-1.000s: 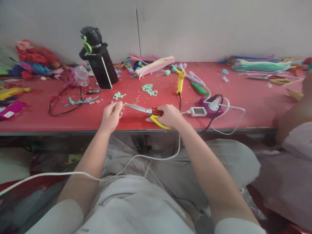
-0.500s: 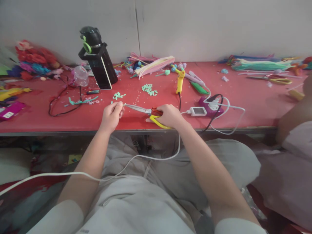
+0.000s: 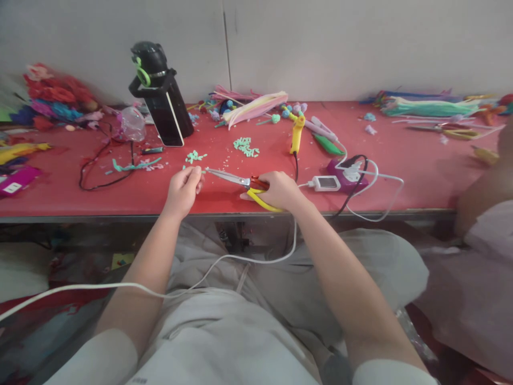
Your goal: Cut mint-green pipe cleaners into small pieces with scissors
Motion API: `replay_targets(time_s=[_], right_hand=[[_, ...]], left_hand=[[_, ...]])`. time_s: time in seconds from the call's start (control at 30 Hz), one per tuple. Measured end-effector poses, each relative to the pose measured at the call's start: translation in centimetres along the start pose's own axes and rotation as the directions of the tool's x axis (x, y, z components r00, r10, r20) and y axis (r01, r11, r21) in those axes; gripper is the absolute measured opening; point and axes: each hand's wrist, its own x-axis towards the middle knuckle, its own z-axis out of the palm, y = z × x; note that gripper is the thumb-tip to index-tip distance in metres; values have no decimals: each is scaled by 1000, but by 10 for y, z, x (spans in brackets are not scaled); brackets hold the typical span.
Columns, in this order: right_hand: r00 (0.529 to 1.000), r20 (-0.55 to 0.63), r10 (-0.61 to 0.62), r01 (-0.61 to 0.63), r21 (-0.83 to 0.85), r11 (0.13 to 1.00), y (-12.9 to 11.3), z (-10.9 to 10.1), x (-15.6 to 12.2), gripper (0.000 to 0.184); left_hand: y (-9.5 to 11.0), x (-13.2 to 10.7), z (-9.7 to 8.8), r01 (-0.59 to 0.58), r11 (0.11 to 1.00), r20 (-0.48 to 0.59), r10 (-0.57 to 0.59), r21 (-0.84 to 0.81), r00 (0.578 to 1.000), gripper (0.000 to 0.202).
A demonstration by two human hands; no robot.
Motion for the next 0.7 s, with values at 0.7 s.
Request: replay_targets(time_s=[0.7], right_hand=[[1000,10,5,-5,-9,1000,0,0,1,77]], left_hand=[[3,0,1,-17,1000,-9,18,13,1000,43]])
